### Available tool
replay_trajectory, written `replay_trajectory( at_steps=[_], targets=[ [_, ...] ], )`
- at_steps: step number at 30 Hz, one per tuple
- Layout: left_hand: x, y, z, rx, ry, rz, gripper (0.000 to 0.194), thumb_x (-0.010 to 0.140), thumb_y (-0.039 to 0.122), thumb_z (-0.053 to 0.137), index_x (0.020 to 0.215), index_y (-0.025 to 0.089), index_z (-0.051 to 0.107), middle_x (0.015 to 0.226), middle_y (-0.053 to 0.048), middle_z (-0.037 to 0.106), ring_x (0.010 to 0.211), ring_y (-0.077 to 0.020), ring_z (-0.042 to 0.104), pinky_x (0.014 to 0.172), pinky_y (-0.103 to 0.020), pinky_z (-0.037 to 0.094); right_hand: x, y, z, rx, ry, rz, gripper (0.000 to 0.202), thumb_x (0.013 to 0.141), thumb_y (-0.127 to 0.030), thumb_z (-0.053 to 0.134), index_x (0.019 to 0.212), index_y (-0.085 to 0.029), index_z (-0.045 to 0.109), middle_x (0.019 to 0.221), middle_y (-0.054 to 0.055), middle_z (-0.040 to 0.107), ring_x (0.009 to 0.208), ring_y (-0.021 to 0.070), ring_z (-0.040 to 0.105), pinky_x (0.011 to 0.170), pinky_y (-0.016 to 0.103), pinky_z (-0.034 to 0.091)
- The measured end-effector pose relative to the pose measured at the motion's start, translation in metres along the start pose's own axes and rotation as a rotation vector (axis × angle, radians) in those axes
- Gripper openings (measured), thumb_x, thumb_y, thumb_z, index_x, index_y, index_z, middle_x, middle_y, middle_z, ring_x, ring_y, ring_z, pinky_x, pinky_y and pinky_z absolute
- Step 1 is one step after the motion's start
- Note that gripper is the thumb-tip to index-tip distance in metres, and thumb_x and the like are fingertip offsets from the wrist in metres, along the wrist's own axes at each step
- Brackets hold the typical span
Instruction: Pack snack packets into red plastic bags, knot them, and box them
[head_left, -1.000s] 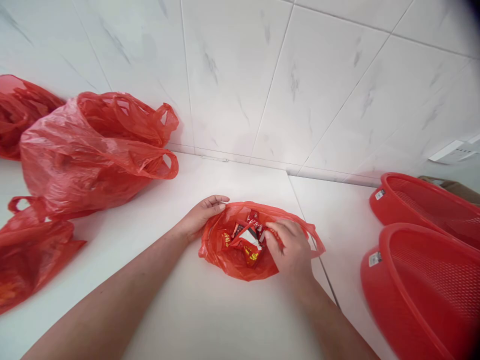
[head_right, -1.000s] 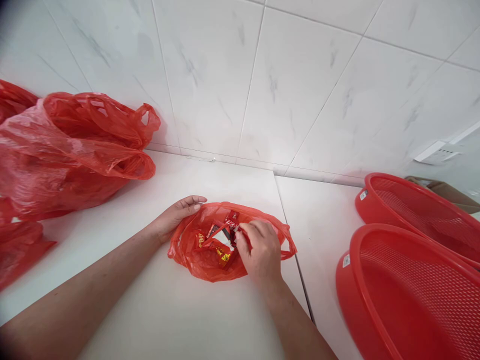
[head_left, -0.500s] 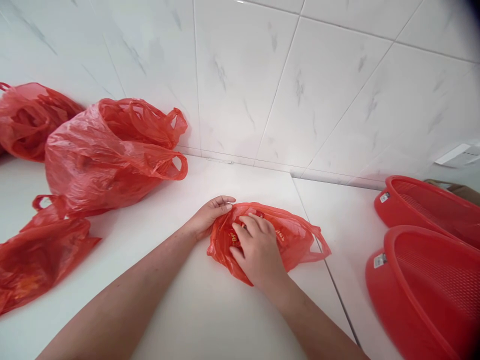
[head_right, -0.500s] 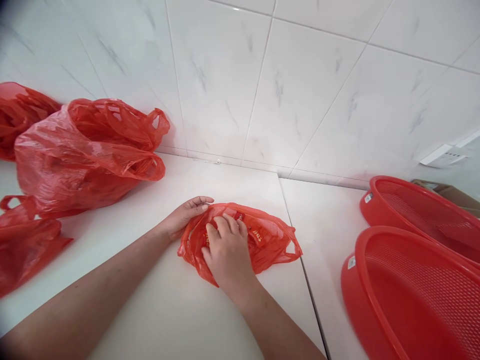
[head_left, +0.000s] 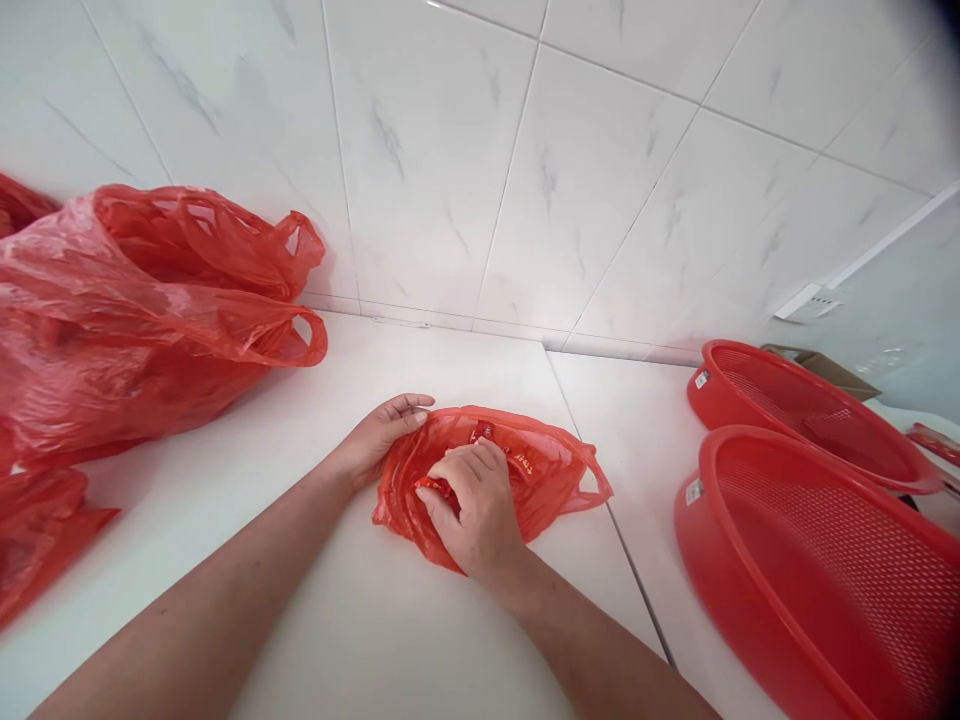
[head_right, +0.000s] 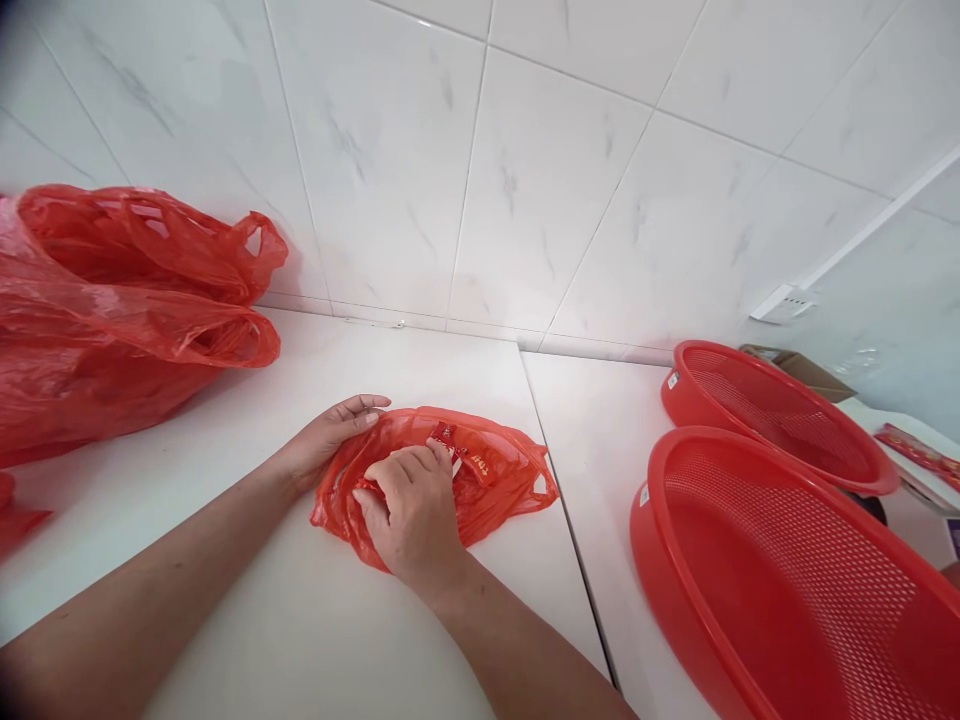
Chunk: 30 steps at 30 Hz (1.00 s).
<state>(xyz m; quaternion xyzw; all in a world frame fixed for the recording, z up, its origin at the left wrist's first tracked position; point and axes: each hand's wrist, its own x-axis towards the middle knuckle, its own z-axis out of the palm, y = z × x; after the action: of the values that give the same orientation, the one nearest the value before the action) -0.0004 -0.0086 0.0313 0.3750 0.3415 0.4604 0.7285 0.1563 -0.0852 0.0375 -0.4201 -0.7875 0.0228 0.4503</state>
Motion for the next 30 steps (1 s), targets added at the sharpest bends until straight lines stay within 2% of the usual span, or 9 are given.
replay_trajectory(
  at_steps=[4,9,11,15,19,24,27,30],
  targets=[
    [-0.001,0.0,0.001,0.002,-0.008,-0.005,0.034,0.073,0.025,0.071,0.103,0.02,0.058,0.085,-0.003,0.065,0.071,-0.0154,0.064,0.066,-0.029,0.052,0.007,0.001,-0.014,0.167,0.117,0.068,0.004,0.083,-0.018,0.056,0.085,-0.021,0.054,0.083,0.001,0.062,0.085,0.0157,0.057,0.087,0.036,0.043],
    [0.001,-0.002,-0.001,-0.025,-0.023,0.004,0.035,0.071,0.025,0.073,0.103,0.019,0.058,0.087,-0.004,0.066,0.073,-0.0168,0.065,0.067,-0.03,0.052,0.009,0.032,-0.043,0.133,0.199,0.356,0.007,0.086,-0.027,0.052,0.088,-0.021,0.054,0.082,0.001,0.06,0.075,0.0143,0.057,0.068,0.028,0.047],
    [0.002,-0.004,-0.003,-0.026,-0.029,0.006,0.036,0.071,0.026,0.073,0.103,0.019,0.058,0.088,-0.004,0.066,0.073,-0.0172,0.065,0.067,-0.03,0.052,0.004,0.048,-0.052,0.068,0.19,0.419,0.009,0.086,-0.029,0.051,0.087,-0.021,0.054,0.08,0.0,0.06,0.073,0.0145,0.056,0.067,0.028,0.046],
    [0.003,-0.005,-0.004,-0.025,-0.033,0.013,0.036,0.071,0.026,0.073,0.104,0.019,0.058,0.091,-0.006,0.066,0.074,-0.0177,0.066,0.067,-0.03,0.053,-0.01,0.067,-0.059,-0.019,0.047,0.488,0.012,0.086,-0.03,0.048,0.085,-0.021,0.056,0.082,0.001,0.063,0.073,0.0155,0.058,0.066,0.029,0.046],
    [0.003,-0.004,-0.004,-0.016,-0.032,0.016,0.035,0.072,0.026,0.073,0.103,0.019,0.058,0.089,-0.005,0.066,0.073,-0.0174,0.066,0.067,-0.03,0.053,-0.016,0.07,-0.057,-0.092,-0.051,0.454,0.014,0.086,-0.029,0.047,0.087,-0.022,0.06,0.087,0.002,0.065,0.076,0.0164,0.059,0.066,0.03,0.047],
    [0.003,-0.005,-0.005,-0.011,-0.032,0.015,0.034,0.073,0.026,0.072,0.103,0.019,0.058,0.093,-0.006,0.066,0.075,-0.0176,0.066,0.069,-0.031,0.053,-0.014,0.07,-0.056,-0.253,0.018,0.307,0.026,0.086,-0.024,0.048,0.11,-0.023,0.058,0.107,0.005,0.062,0.1,0.0203,0.055,0.083,0.036,0.047],
    [0.003,-0.005,-0.004,-0.018,-0.026,0.02,0.033,0.072,0.024,0.072,0.102,0.019,0.058,0.093,-0.006,0.067,0.075,-0.0176,0.066,0.07,-0.031,0.053,-0.014,0.063,-0.054,-0.266,0.031,0.179,0.018,0.086,-0.023,0.05,0.1,-0.022,0.062,0.098,0.005,0.063,0.095,0.0199,0.055,0.084,0.036,0.046],
    [0.002,-0.004,-0.002,-0.032,-0.02,0.023,0.033,0.071,0.023,0.073,0.1,0.018,0.059,0.09,-0.005,0.067,0.074,-0.0169,0.066,0.07,-0.031,0.053,-0.015,0.05,-0.047,-0.27,-0.023,0.116,0.011,0.083,-0.029,0.057,0.084,-0.02,0.064,0.082,0.005,0.061,0.081,0.0191,0.055,0.073,0.034,0.047]
  ],
)
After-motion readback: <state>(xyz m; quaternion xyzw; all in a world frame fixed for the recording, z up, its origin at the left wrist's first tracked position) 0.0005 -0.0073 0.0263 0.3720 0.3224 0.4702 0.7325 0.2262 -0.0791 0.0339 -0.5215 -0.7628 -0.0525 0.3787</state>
